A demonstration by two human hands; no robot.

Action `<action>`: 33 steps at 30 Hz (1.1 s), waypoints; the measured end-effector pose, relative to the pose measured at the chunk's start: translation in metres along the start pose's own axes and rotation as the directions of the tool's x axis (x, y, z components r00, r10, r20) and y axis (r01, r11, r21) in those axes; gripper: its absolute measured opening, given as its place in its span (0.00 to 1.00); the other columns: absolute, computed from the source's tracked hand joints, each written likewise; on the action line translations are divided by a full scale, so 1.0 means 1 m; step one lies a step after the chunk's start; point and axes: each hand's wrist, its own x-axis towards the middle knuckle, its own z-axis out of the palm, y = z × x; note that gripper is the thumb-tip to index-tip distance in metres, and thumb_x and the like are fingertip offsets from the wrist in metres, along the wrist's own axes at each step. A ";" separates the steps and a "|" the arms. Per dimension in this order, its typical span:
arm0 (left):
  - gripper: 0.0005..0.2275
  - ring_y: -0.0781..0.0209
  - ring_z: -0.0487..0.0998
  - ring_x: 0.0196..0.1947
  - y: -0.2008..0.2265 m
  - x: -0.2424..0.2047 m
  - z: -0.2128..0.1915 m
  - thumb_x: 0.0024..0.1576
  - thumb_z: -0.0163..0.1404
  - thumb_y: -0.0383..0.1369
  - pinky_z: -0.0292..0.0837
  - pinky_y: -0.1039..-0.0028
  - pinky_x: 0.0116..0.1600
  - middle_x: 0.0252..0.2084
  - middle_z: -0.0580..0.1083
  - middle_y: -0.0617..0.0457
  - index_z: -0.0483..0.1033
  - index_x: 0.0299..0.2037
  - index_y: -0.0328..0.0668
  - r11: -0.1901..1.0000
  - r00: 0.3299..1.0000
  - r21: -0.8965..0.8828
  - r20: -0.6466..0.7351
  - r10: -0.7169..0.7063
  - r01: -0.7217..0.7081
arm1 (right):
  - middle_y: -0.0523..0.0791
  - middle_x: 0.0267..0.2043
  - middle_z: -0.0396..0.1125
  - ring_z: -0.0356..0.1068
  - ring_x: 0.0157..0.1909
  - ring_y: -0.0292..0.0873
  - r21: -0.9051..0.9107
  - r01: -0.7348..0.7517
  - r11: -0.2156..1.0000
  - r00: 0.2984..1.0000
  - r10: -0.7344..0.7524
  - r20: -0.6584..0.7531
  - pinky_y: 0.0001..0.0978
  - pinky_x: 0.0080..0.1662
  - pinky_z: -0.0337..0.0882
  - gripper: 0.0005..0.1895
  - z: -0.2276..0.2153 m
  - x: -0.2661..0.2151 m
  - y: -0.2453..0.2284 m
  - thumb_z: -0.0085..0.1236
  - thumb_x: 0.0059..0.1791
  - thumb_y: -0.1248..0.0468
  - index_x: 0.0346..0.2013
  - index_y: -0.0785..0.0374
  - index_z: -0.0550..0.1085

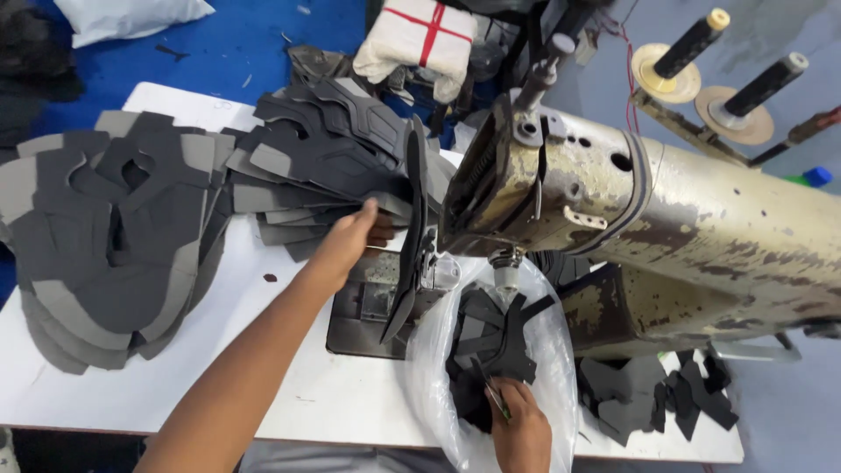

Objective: The person repeatedly picks up gray shoe parts from a stack, aligns them under a sewing machine, and sews along the edges. After each piece is sewn, it is placed into a pile of finished parts.

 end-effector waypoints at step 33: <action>0.05 0.60 0.76 0.33 0.102 -0.099 0.055 0.65 0.54 0.27 0.70 0.71 0.39 0.38 0.76 0.49 0.80 0.47 0.36 0.533 0.597 0.530 -0.061 0.800 -0.659 | 0.45 0.18 0.62 0.56 0.16 0.34 0.829 -0.368 0.422 0.757 0.654 0.004 0.28 0.21 0.52 0.07 -0.071 -0.003 -0.010 0.64 0.49 0.68 0.39 0.69 0.77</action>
